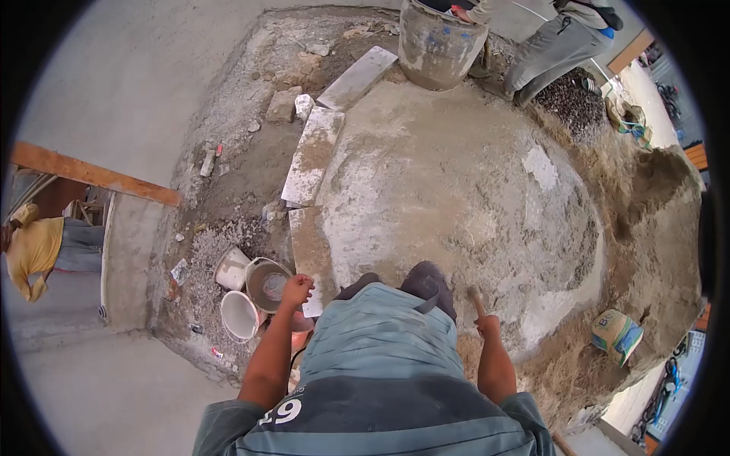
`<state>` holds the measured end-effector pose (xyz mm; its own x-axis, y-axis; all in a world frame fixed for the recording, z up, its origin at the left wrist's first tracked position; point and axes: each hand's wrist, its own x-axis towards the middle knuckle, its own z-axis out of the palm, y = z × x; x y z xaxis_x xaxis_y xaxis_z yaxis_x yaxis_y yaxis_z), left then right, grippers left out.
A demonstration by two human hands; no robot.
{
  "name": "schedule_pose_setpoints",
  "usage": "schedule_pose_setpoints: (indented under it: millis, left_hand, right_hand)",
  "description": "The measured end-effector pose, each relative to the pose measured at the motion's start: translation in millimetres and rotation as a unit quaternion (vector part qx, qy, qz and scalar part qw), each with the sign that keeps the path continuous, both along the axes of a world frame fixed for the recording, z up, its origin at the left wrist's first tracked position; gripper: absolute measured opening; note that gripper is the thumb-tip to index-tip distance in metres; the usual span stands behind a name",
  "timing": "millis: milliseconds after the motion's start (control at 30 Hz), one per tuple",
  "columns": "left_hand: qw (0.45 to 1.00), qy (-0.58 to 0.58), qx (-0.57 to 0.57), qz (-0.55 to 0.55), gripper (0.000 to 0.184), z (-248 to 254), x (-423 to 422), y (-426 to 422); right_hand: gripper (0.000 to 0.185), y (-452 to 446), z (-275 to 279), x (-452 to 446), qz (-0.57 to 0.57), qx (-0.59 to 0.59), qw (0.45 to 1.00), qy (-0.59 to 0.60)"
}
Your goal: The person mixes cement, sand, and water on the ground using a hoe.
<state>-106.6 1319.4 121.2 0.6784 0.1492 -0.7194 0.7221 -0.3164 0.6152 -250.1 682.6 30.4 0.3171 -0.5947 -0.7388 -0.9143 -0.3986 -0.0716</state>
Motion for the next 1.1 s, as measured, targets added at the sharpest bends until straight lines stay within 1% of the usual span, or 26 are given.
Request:
schedule_pose_setpoints:
  millis: [100,133,233,267,367,400,467,500,533,600,700,733,833,933,1033,1100]
  left_hand:
    - [0.999,0.044,-0.016,0.022,0.020,-23.0,-37.1,14.4]
    - [0.998,0.053,-0.005,0.016,0.021,-27.6,-52.7,19.0]
    - [0.993,0.115,0.010,0.020,0.022,-32.8,-94.5,31.3]
    - [0.990,0.139,0.012,0.024,0.022,-34.5,-102.8,34.9]
    - [0.991,0.126,0.011,0.034,0.021,-37.7,-122.0,44.7]
    - [0.991,0.121,0.008,0.047,0.021,-33.6,-122.2,44.5]
    - [0.990,0.133,0.015,0.034,0.021,-21.5,-111.2,43.6]
    - [0.989,0.141,0.019,0.028,0.021,-17.1,-106.3,42.5]
    - [0.992,0.124,0.013,0.027,0.021,-18.6,-100.8,41.0]
    - [0.996,0.091,0.002,0.023,0.021,-18.9,-85.8,38.2]
    - [0.995,0.100,0.005,0.007,0.021,-17.6,-58.7,26.4]
    - [0.998,0.055,0.020,-0.019,0.021,-22.8,-53.1,23.1]
    - [0.999,0.017,-0.005,-0.029,0.024,-31.9,-35.6,15.1]
    - [0.999,0.030,0.008,-0.034,0.025,-12.6,-23.5,-0.6]
    - [0.998,0.045,0.000,-0.047,0.023,-15.0,-20.3,-7.0]
    - [0.997,0.059,-0.007,-0.049,0.022,-25.9,-27.6,-4.9]
  right_hand:
    - [0.029,6.5,8.7,-2.1,-0.019,0.006,1.000,-0.006]
    - [0.030,9.0,15.8,-2.5,-0.029,0.008,1.000,-0.005]
    - [0.031,14.6,37.1,1.2,0.012,0.004,1.000,0.005]
    - [0.031,13.3,37.6,0.9,0.004,-0.004,1.000,0.006]
    - [0.032,6.0,22.3,-7.7,-0.007,-0.014,1.000,0.006]
    - [0.032,1.5,14.7,-10.9,-0.001,-0.011,1.000,0.004]
    - [0.031,-2.4,7.4,-9.9,-0.009,-0.005,1.000,0.007]
    - [0.031,7.5,27.4,-1.3,-0.023,-0.003,1.000,0.015]
    - [0.030,10.8,37.2,2.0,-0.030,0.000,0.999,0.018]
    - [0.029,12.6,45.9,4.2,-0.041,0.008,0.999,0.016]
    - [0.029,13.4,47.1,2.3,-0.052,0.012,0.998,0.014]
    - [0.029,13.0,46.2,-1.1,-0.062,0.014,0.998,0.012]
    - [0.030,9.1,38.1,-12.7,-0.103,0.030,0.994,0.001]
    - [0.029,8.4,37.3,-16.0,-0.073,0.023,0.997,-0.006]
    - [0.030,5.2,29.1,-21.1,-0.069,-0.001,0.998,0.001]
    - [0.031,9.0,43.5,-14.4,-0.031,-0.026,0.999,0.018]
